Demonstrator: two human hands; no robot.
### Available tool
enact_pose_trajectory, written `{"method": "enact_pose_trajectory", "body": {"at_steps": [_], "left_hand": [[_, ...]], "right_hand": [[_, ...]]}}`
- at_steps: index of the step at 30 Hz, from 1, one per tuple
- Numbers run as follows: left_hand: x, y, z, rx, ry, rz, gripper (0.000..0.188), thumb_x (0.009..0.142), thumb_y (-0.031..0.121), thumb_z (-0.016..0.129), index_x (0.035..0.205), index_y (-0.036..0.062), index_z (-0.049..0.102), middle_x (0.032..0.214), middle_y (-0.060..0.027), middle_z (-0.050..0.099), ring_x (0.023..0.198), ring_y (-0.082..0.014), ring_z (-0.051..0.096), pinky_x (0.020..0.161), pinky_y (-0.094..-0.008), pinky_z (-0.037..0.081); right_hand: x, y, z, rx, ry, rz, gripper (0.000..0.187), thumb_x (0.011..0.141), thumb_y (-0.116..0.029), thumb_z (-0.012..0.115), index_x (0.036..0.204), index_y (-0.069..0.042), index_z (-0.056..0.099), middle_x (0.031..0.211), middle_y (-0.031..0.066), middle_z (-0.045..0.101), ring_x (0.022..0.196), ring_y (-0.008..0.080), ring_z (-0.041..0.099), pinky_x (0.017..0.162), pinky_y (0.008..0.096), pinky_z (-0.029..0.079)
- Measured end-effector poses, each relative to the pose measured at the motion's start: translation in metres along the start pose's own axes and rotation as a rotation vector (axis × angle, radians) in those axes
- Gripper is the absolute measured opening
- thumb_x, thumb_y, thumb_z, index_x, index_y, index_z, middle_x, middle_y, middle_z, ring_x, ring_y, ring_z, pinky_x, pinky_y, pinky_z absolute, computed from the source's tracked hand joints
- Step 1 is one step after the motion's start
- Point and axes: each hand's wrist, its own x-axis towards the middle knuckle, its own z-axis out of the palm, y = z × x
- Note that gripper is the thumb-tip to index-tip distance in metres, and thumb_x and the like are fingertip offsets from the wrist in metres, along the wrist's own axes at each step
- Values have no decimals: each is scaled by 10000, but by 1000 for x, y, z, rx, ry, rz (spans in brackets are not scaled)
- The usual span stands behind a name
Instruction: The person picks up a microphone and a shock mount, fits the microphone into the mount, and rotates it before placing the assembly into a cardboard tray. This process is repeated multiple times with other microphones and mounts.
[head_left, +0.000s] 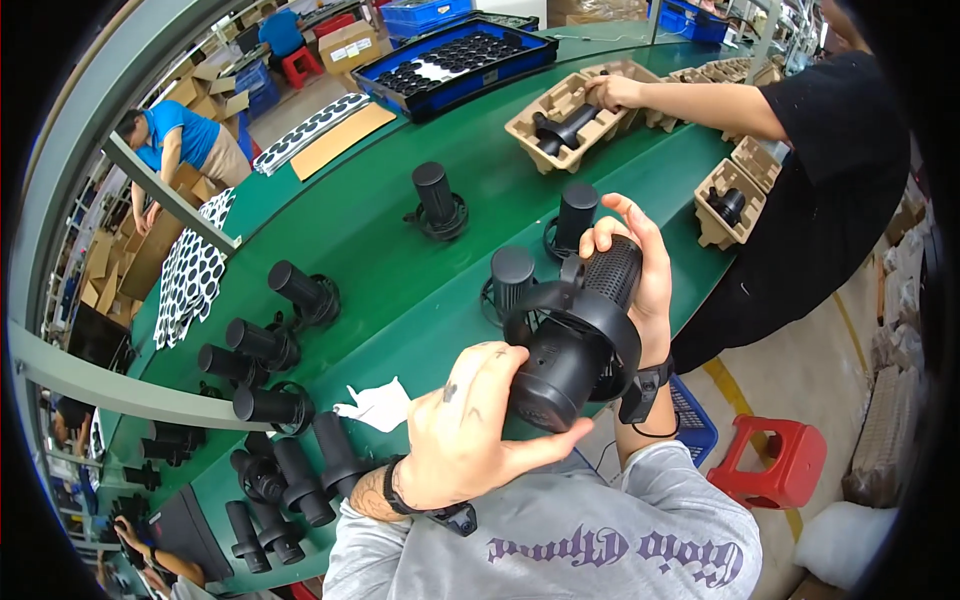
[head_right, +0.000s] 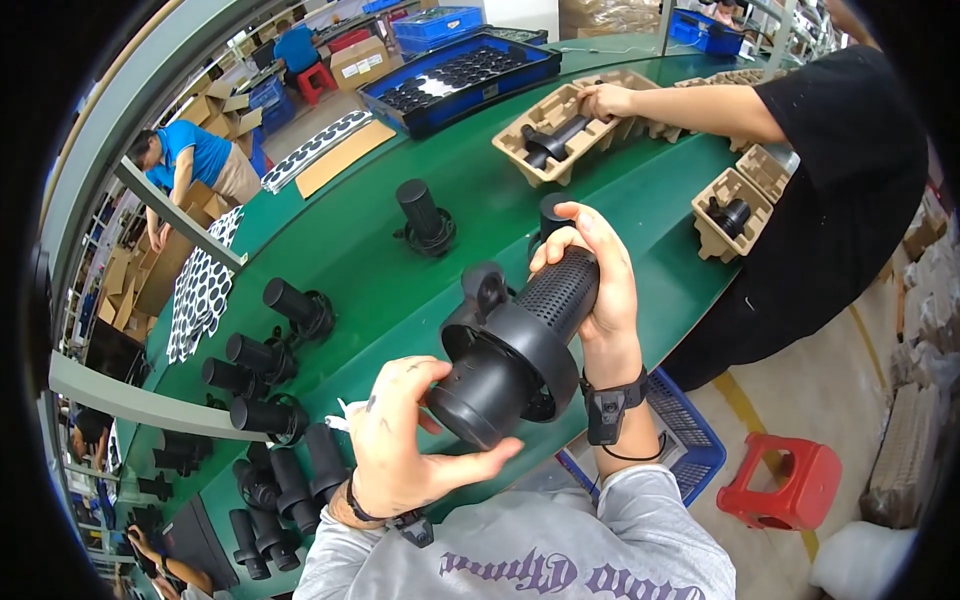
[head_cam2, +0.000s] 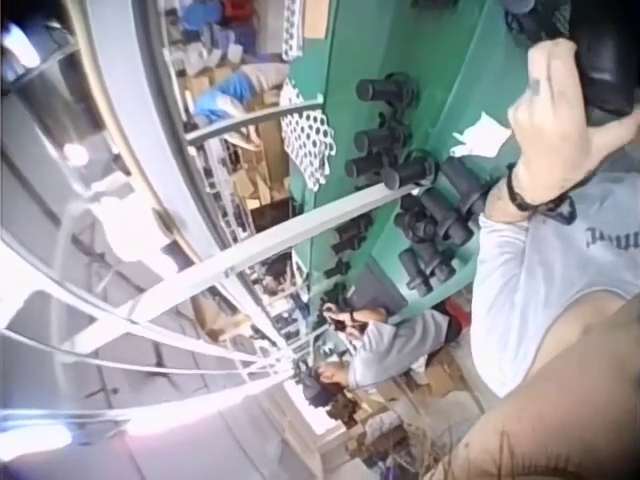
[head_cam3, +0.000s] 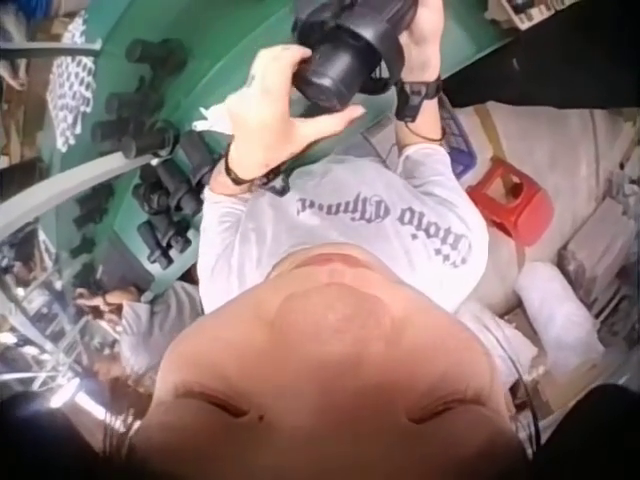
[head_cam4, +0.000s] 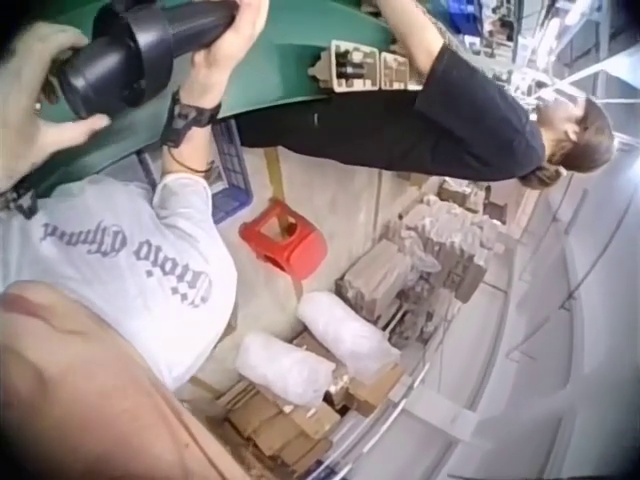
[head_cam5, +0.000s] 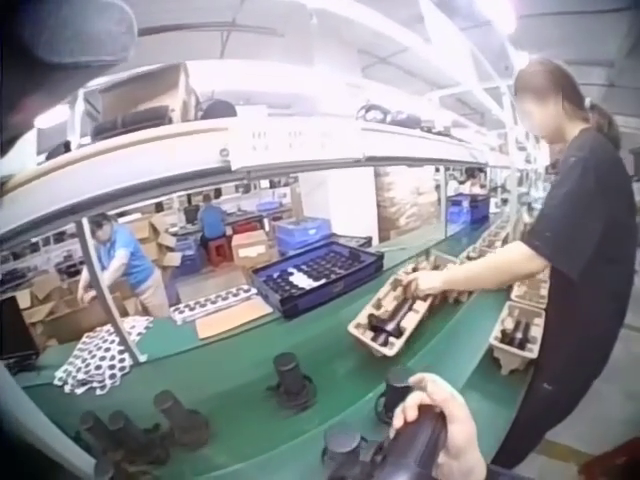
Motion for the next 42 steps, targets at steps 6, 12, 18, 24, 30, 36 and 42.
{"method": "enact_pose_trajectory", "body": {"at_steps": [6,12,18,24,30,36,42], "left_hand": [[-14,-20,0,-302,116,-262,636,606,289,868,1028,-22,509,781,-73,633,601,-109,643,519,-215,517],[-21,-19,-9,-321,75,-422,669,684,470,812,1020,-19,502,656,-18,627,514,-35,540,460,-156,383],[-26,-18,-15,-538,142,-385,661,681,284,862,1112,-21,464,636,-36,632,539,-84,620,457,-180,447],[-35,-15,-22,-359,126,-388,851,550,237,912,1200,-16,424,1015,-100,602,783,-164,660,648,-262,530],[-46,-19,-29,-234,156,-318,810,525,280,921,1146,-15,493,1019,-102,586,854,-176,631,741,-291,522],[-51,-23,-36,-177,180,-251,807,516,317,923,1127,-13,513,971,-99,609,831,-170,638,732,-279,518],[-63,-33,-35,-197,502,-434,787,615,644,794,951,-14,522,811,-30,590,694,-99,565,616,-230,452]], "right_hand": [[0,-3,-2,199,-272,251,659,866,-357,523,1355,52,354,1111,236,558,1076,352,560,919,443,498],[-17,8,-4,69,-355,163,875,715,-182,665,1460,-9,240,1318,301,456,1319,448,388,1005,562,436],[-23,36,-24,0,-416,76,906,798,-353,746,1467,0,246,1227,253,544,1167,391,553,962,453,498],[-23,36,16,-618,-261,50,596,919,-488,461,1105,63,594,884,104,660,779,119,610,696,239,468],[-22,46,15,-621,-316,176,511,955,-385,409,843,52,650,751,92,649,670,128,591,656,247,454],[-25,44,16,-576,-321,406,548,957,-422,392,807,33,658,714,83,648,660,137,596,663,252,459],[-40,55,35,-551,-478,91,806,750,-664,612,1103,59,584,920,91,660,791,139,631,734,242,482]]}}
